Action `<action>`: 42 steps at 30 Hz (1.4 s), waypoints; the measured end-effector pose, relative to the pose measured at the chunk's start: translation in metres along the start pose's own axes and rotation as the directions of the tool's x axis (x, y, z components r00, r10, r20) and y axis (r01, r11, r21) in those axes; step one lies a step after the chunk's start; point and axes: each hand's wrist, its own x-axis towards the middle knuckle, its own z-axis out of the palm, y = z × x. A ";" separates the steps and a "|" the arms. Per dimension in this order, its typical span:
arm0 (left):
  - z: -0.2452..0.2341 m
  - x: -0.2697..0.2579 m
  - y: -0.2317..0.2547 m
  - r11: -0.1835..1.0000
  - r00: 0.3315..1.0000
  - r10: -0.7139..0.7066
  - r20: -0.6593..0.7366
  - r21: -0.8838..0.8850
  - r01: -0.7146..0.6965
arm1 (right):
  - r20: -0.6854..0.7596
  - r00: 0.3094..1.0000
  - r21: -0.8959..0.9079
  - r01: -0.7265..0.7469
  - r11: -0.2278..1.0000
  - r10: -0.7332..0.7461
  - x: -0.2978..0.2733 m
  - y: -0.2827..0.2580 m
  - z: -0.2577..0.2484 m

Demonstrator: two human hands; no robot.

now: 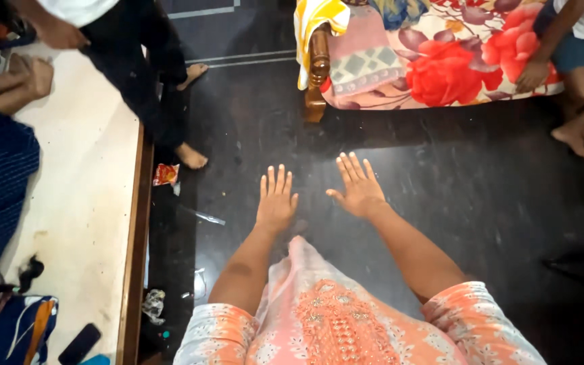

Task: The person serves rice from a container into plates and organizes the dining area.

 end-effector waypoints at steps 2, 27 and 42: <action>0.004 0.029 -0.007 1.000 1.000 0.006 0.005 -0.024 -0.005 | -0.021 1.000 0.004 0.006 1.000 -0.006 0.023 0.001 -0.007; -0.061 0.427 -0.120 0.941 0.975 0.220 -0.015 -0.260 -0.216 | -0.299 0.938 0.074 -0.157 0.985 0.173 0.350 0.105 -0.131; 0.020 0.665 -0.149 0.965 0.979 0.180 0.091 -0.210 -0.158 | -0.162 0.983 0.002 -0.087 0.996 0.086 0.595 0.240 -0.097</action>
